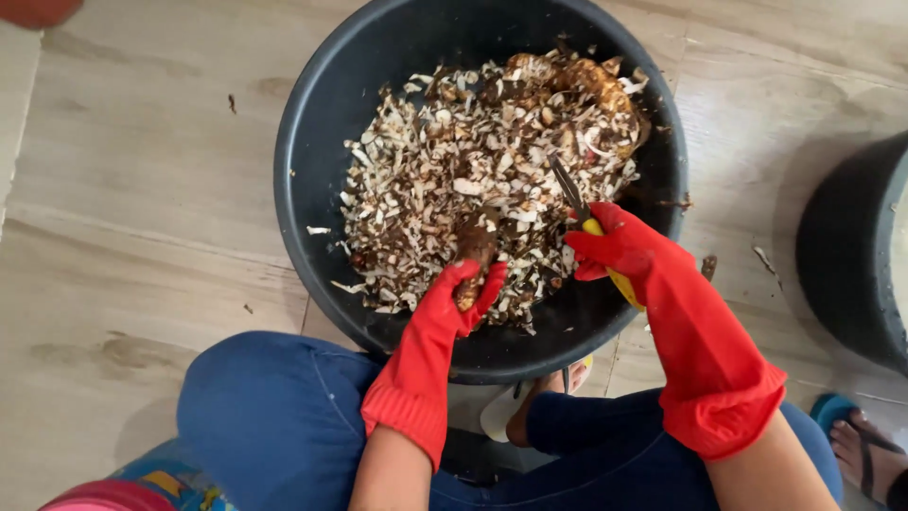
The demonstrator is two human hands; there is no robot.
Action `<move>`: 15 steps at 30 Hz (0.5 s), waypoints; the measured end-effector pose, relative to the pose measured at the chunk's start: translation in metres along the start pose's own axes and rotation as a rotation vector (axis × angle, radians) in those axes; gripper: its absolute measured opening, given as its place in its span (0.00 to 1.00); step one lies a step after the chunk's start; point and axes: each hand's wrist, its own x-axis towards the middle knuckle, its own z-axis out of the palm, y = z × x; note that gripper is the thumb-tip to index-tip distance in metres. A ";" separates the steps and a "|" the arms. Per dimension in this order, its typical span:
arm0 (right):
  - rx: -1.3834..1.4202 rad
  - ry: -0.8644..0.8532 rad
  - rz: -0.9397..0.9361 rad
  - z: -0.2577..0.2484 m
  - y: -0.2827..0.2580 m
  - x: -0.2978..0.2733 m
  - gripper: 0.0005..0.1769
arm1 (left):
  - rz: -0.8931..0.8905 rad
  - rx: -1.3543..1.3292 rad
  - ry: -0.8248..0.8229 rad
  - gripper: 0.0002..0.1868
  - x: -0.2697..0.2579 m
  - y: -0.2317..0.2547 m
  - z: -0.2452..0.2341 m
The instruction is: A person wearing red gloves uses a handheld peeler to remove the skin from a cassava root over a large black basin.
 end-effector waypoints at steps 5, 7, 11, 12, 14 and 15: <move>0.079 -0.046 0.028 0.008 -0.029 -0.018 0.41 | 0.121 0.259 -0.073 0.26 -0.007 0.011 0.052; 0.068 -0.086 -0.007 0.011 -0.044 -0.027 0.42 | 0.120 0.394 -0.084 0.30 -0.032 0.012 0.078; -0.158 0.007 0.020 0.013 -0.062 -0.037 0.37 | -0.519 0.378 -0.046 0.16 0.002 0.039 0.083; -0.321 0.073 0.054 0.017 -0.068 -0.046 0.34 | -0.338 0.145 -0.097 0.16 0.012 0.027 0.068; -0.484 0.136 0.063 0.035 -0.099 -0.071 0.32 | -0.138 -0.083 -0.162 0.22 -0.008 0.016 0.084; -0.581 0.092 0.139 0.048 -0.119 -0.091 0.31 | -0.035 -0.115 -0.124 0.21 -0.040 0.009 0.110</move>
